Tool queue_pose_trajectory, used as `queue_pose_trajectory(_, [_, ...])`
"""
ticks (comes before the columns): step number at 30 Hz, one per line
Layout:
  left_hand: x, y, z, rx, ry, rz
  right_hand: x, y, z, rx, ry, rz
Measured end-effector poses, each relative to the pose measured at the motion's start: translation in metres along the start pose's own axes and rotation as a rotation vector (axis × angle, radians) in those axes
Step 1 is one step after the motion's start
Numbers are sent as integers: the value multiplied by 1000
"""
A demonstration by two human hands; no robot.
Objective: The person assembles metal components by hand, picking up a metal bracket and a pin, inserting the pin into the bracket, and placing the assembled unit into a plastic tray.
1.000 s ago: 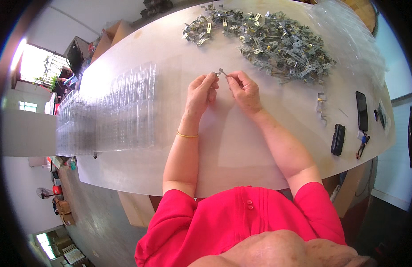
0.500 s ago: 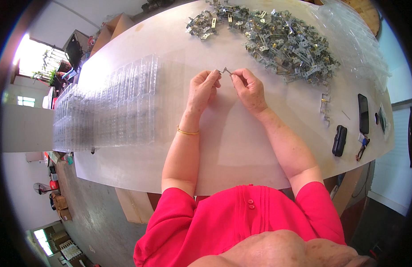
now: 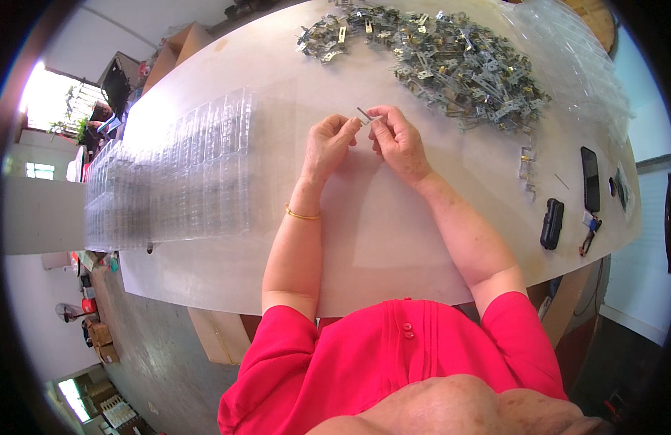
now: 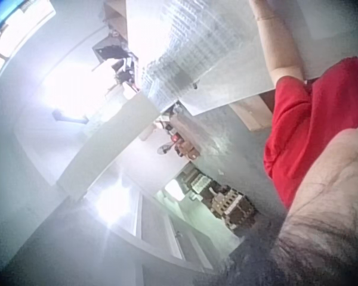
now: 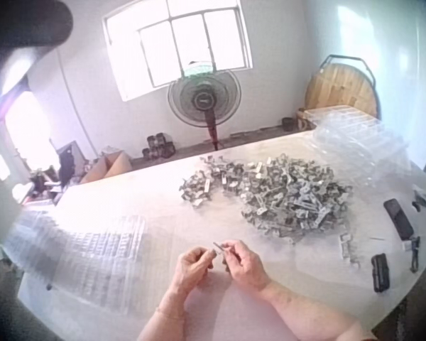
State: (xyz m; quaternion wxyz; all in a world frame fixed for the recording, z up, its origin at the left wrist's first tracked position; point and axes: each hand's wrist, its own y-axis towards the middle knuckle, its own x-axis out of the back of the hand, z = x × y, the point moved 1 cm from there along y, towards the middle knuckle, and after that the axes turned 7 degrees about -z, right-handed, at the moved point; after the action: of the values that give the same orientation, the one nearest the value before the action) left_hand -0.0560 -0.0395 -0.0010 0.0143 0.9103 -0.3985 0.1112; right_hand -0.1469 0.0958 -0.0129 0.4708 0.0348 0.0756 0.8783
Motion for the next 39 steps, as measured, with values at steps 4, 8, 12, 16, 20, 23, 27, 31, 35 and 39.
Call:
queue_pose_trajectory(4, [0,-1,2,-41,36,-7,-1,1,-1,-104,31,28])
queue_pose_trajectory(8, [-5,-3,-1,-87,98,5,-2,2,-8,254,-219,-134])
queue_pose_trajectory(12, [-5,-2,5,-121,176,51,-2,2,-11,212,-160,-197])
queue_pose_trajectory(16, [-5,-4,-4,70,-89,44,2,12,-20,88,95,-285])
queue_pose_trajectory(20, [9,-1,-4,178,-355,25,1,8,-14,-39,87,-166])
queue_pose_trajectory(23, [12,1,-1,194,-461,30,-3,4,-10,97,-106,-112])
queue_pose_trajectory(27, [11,2,-2,217,-513,38,-2,4,-8,130,-199,-109])
queue_pose_trajectory(31, [11,3,-1,223,-523,55,-2,4,-9,139,-248,-118])
queue_pose_trajectory(35, [11,2,0,218,-515,58,-2,3,-5,154,-258,-122])
queue_pose_trajectory(39, [10,1,-2,199,-497,67,-1,3,-2,142,-275,-108])
